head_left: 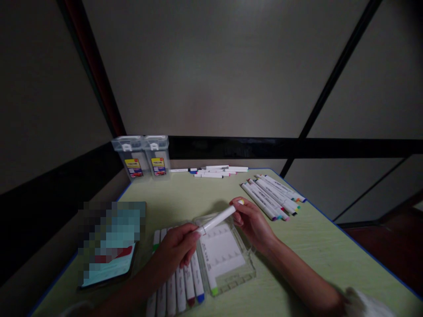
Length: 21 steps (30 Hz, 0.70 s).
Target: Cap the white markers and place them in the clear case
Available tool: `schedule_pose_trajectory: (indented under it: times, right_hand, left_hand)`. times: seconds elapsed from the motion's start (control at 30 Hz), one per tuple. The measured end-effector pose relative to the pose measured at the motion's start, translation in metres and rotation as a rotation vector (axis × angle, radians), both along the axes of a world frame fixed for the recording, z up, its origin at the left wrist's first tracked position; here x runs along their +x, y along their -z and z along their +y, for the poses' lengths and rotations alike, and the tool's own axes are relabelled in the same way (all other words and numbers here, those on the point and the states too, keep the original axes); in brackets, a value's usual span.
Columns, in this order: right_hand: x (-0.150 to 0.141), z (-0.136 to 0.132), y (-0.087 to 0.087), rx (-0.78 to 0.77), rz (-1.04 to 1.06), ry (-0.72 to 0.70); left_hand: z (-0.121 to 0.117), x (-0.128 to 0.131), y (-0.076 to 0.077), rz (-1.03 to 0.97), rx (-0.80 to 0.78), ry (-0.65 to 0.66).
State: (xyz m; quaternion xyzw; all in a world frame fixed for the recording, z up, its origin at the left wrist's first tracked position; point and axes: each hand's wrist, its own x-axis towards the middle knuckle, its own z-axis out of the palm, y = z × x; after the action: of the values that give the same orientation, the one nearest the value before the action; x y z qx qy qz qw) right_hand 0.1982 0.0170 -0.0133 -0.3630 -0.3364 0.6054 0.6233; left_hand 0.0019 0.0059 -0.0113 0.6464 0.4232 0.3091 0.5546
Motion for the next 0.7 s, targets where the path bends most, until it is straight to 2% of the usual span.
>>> schedule_pose_trajectory:
  times: [0.3,0.7]
  right_hand:
    - [0.0,-0.0021,0.0011,0.01,-0.036,-0.004]
    - [-0.0018,-0.0015,-0.0003,0.019,-0.088,0.003]
  left_hand:
    - [-0.0023,0.0028,-0.0077,0.005,-0.022,-0.044]
    - [-0.0017,0.0036,-0.0087,0.007,0.014,-0.002]
